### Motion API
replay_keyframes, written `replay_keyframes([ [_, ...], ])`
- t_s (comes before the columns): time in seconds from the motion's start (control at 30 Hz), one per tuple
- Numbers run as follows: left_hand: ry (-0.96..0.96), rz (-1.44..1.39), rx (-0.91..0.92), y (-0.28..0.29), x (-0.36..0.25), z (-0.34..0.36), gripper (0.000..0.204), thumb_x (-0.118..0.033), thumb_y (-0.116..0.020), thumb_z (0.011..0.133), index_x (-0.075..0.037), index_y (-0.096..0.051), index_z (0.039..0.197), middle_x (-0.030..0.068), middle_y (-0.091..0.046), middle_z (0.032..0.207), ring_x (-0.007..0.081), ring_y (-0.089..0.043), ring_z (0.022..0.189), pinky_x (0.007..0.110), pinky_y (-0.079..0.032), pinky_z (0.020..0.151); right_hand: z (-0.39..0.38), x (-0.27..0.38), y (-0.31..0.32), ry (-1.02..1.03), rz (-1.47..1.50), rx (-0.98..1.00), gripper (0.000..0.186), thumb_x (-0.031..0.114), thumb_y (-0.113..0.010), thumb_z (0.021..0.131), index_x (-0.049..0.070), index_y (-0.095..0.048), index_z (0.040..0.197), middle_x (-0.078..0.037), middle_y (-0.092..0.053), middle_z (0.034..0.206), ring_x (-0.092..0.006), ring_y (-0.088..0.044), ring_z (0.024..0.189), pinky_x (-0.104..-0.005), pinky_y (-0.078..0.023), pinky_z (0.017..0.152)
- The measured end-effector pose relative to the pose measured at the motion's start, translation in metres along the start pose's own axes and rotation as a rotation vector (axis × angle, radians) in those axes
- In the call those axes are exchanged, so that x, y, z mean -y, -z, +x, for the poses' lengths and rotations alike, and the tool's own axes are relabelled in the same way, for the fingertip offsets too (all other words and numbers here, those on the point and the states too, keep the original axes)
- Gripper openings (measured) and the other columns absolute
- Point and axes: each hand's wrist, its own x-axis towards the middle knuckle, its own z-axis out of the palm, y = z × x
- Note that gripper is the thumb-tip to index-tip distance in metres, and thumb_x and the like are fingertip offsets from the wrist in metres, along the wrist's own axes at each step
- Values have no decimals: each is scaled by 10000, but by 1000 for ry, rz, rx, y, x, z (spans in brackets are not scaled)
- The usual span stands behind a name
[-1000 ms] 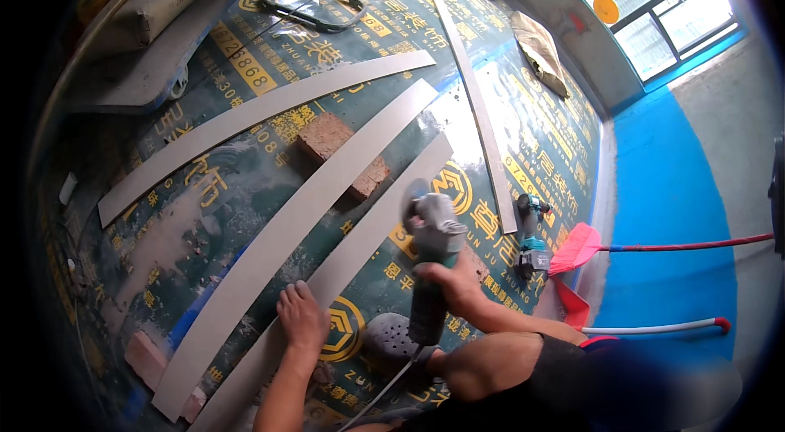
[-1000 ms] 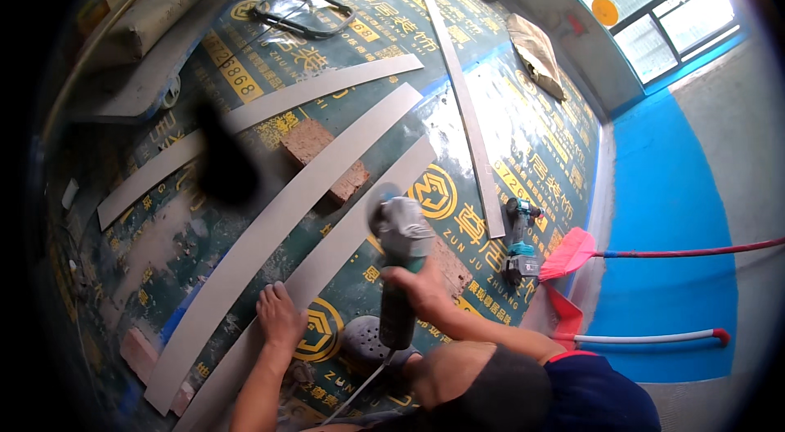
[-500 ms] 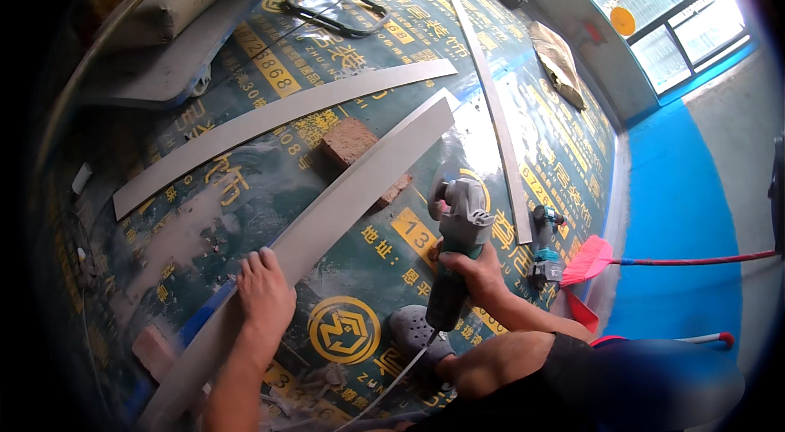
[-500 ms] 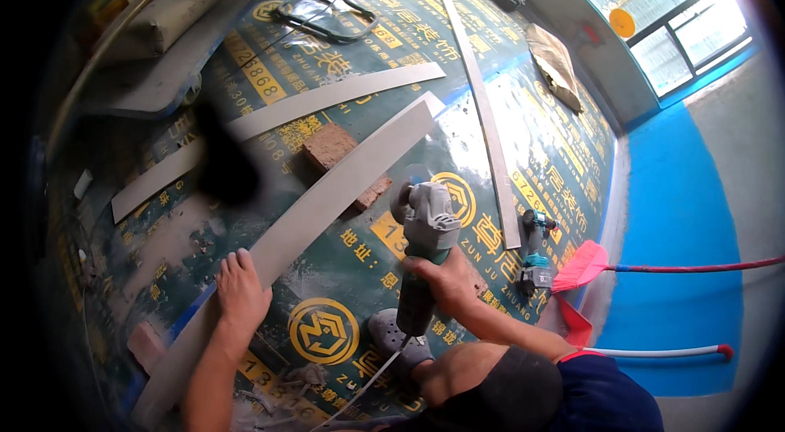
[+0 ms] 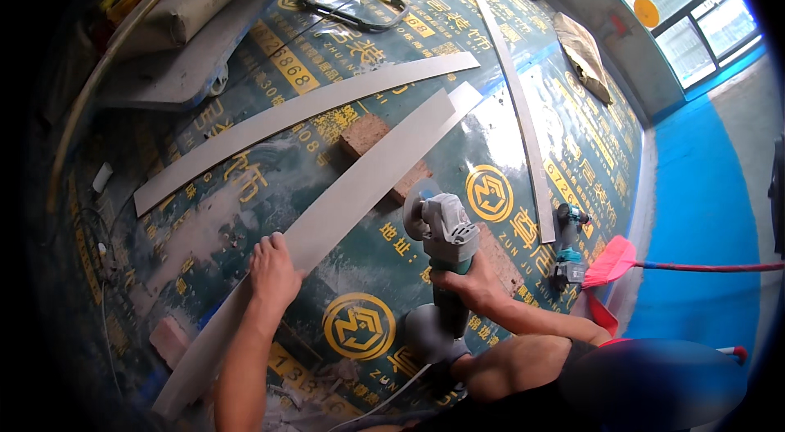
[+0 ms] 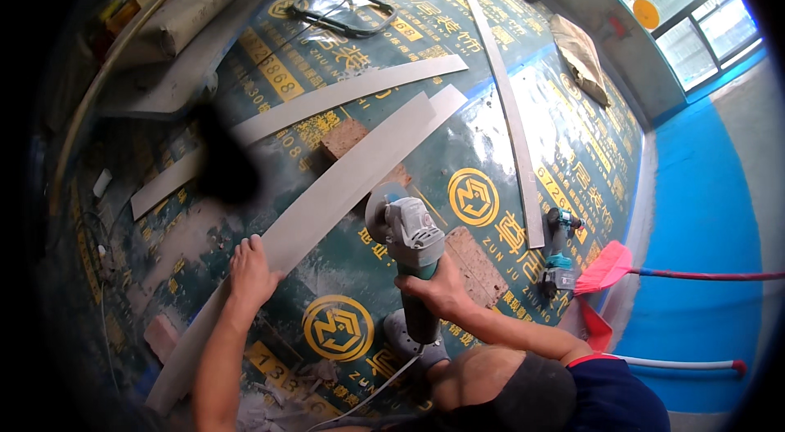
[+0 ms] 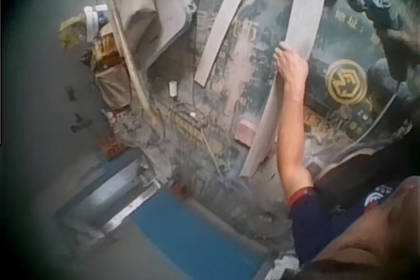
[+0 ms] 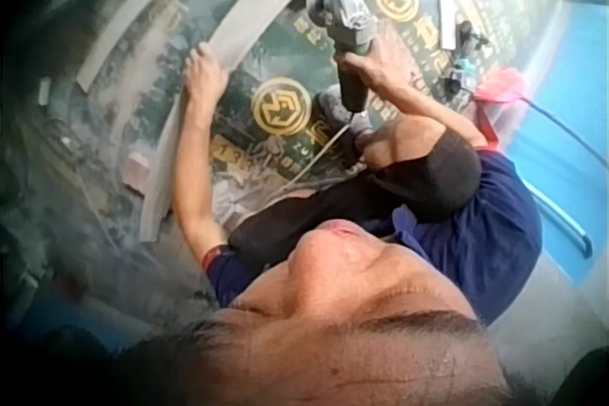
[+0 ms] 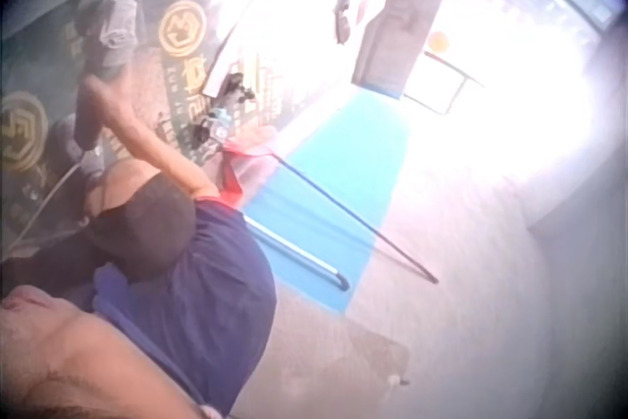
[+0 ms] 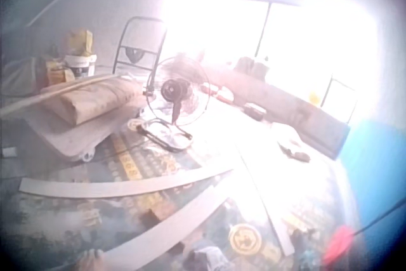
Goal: The person cuts a long white rectangular board with a circular saw and then shapes the edge of a similar piece using an angle grinder.
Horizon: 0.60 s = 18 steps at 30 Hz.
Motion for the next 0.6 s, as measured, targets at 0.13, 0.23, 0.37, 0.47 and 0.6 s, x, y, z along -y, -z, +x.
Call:
replay_keyframes([
  [0.13, 7, 26, -12, -2, -2, -1, 640, -182, -879, 691, -11, -455, 1138, 205, -556, 1144, 379, -552, 1115, 458, -448, 975, 4, -2, -1, -43, 11, 50, 567, 208, -797, 696, 3, -559, 1168, -75, -643, 982, -168, -629, 865, -338, -531, 782],
  [0.23, -2, 4, -54, -7, -6, -6, 626, -124, -861, 704, 0, -453, 1162, 215, -546, 1149, 403, -532, 1132, 475, -431, 991, 11, 2, -6, -10, -28, 85, 594, 211, -793, 697, -5, -546, 1192, -82, -641, 1010, -179, -629, 902, -343, -528, 814],
  [0.37, -11, -13, -158, -18, -5, -12, 640, -108, -850, 704, -10, -458, 1200, 199, -545, 1153, 403, -537, 1113, 488, -436, 970, 25, 5, -17, 65, -169, 141, 677, 223, -791, 703, -13, -509, 1273, -141, -639, 1100, -253, -629, 1029, -367, -502, 928],
  [0.47, 39, -3, -200, -18, -7, -17, 668, -104, -849, 696, -23, -463, 1235, 187, -569, 1139, 406, -560, 1088, 497, -451, 936, 37, -9, -33, 112, -244, 224, 736, 224, -788, 714, -18, -470, 1332, -202, -630, 1173, -327, -617, 1121, -392, -466, 1013],
  [0.6, 56, -73, -175, -13, 5, -19, 627, -115, -839, 705, -35, -493, 1222, 187, -621, 1074, 411, -604, 1038, 498, -479, 891, 54, 15, -49, 183, -324, 175, 713, 212, -790, 719, -26, -472, 1311, -213, -636, 1149, -314, -631, 1081, -412, -493, 965],
])
